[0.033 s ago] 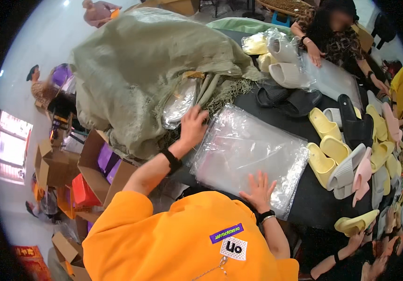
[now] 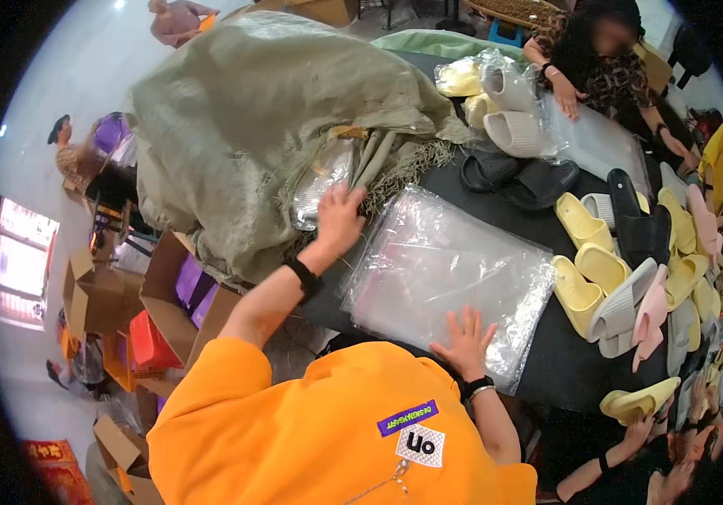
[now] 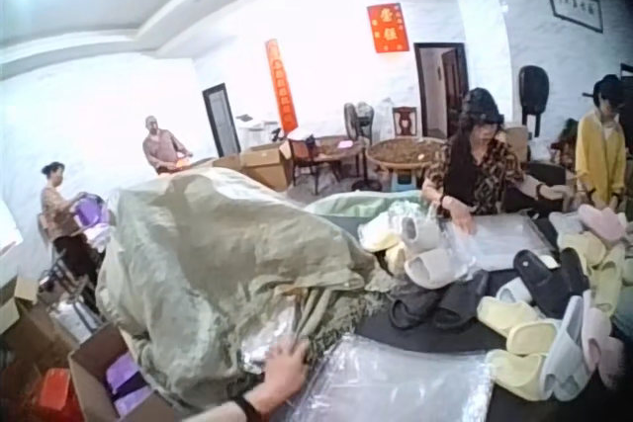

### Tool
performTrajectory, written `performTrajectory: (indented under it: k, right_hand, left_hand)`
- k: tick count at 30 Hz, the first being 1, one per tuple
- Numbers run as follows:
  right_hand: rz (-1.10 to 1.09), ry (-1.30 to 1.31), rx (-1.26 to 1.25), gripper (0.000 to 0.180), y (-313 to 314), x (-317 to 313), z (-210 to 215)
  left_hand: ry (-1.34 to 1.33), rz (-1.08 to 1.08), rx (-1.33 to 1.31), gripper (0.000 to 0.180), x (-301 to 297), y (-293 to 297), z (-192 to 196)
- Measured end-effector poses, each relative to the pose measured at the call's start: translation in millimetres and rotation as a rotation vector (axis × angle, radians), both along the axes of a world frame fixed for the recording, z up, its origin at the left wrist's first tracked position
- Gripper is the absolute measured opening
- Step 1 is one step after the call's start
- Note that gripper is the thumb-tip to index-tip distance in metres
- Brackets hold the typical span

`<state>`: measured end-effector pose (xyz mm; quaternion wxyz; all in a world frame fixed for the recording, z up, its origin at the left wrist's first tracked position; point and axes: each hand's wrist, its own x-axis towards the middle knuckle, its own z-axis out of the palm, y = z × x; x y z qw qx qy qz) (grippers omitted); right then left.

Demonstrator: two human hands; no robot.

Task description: Packing pairs of slippers into plastic bags for shipment.

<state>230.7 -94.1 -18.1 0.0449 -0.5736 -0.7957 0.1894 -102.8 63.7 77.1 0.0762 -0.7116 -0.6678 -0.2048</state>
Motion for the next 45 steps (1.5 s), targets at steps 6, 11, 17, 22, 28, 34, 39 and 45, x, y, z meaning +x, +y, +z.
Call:
performTrajectory:
  k: [6,11,17,22,28,34,39,45]
  right_hand:
    - [-0.015,0.004,0.022,0.084,3.2,1.9,-1.1]
    - [-0.015,0.004,0.002,0.084,2.8,-0.1,1.6]
    - [-0.021,0.012,-0.031,0.079,3.1,-3.3,11.2]
    - [-0.028,0.077,-0.025,0.076,13.3,1.9,20.8]
    - [-0.211,1.327,-0.57,0.048,42.9,-18.5,64.5]
    - [-0.728,1.782,-0.788,0.037,46.7,15.8,47.1]
    - [-1.11,1.538,-0.58,0.047,18.0,55.0,3.0]
    - [-1.119,1.575,-0.456,0.045,18.3,65.4,-3.0]
  left_hand:
    - [0.365,0.177,-0.439,0.065,-79.8,15.6,9.7]
    - [-0.028,0.341,-0.294,0.031,-116.8,42.2,43.3]
    - [-1.091,0.056,-0.108,0.036,-148.7,28.9,124.2]
    - [-1.793,-0.16,-0.22,0.035,-96.4,10.7,151.2]
    - [-2.355,-0.234,-0.687,0.043,1.8,-21.8,93.5]
    - [-1.615,-0.203,-1.27,0.043,87.5,-73.5,13.4]
    - [-0.716,-0.604,-1.537,0.046,85.1,-82.1,-3.4]
    - [-0.684,-0.526,-0.577,0.03,103.6,-13.1,16.8]
